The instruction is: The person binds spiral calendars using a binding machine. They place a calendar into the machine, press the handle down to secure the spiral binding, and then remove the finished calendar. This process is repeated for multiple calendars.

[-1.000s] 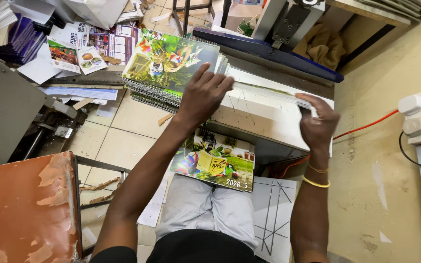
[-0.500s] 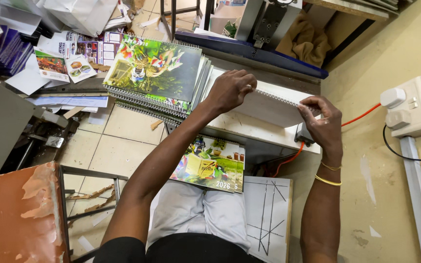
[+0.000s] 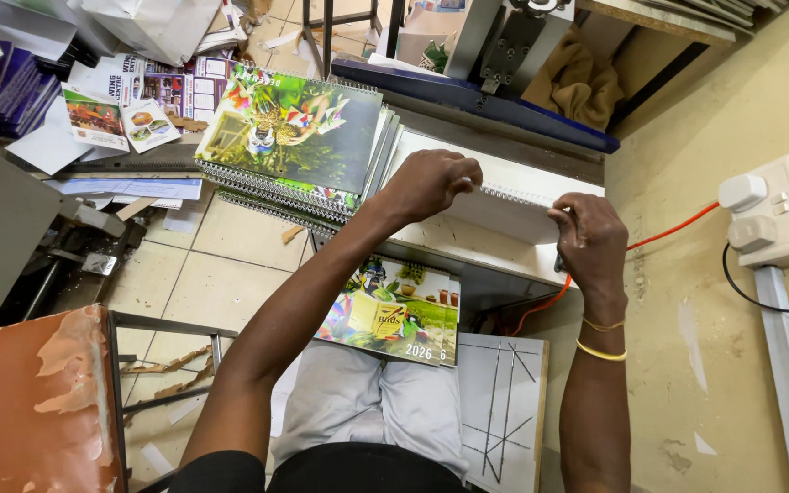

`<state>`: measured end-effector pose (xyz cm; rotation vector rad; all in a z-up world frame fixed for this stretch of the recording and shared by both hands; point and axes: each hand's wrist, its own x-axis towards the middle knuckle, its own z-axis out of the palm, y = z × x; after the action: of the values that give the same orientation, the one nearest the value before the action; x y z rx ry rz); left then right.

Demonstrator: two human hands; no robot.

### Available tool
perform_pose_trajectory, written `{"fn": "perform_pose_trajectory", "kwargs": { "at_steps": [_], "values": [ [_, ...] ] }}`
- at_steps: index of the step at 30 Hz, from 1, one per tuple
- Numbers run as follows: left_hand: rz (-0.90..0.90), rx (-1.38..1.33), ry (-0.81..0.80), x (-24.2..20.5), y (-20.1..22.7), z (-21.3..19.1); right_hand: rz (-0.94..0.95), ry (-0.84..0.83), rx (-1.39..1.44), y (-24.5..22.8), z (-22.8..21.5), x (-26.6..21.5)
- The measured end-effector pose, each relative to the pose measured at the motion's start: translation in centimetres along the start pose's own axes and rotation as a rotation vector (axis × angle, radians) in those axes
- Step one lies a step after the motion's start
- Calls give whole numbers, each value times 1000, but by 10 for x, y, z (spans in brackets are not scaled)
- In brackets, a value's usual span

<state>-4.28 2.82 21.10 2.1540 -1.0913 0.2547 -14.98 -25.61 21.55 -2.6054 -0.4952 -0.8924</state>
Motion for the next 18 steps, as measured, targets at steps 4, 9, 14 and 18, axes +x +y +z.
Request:
{"fn": "perform_pose_trajectory", "kwargs": {
  "at_steps": [4, 9, 14, 18],
  "values": [
    [57, 23, 24, 19, 14, -18, -32, 44, -33, 6, -11, 9],
    [-84, 138, 31, 75, -88, 63, 222, -160, -12, 83, 67, 33],
    [-310, 282, -78, 76, -192, 155, 524, -376, 17, 108, 168, 42],
    [-299, 499, 17, 64, -247, 200, 546, -317, -43, 117, 216, 48]
  ]
}}
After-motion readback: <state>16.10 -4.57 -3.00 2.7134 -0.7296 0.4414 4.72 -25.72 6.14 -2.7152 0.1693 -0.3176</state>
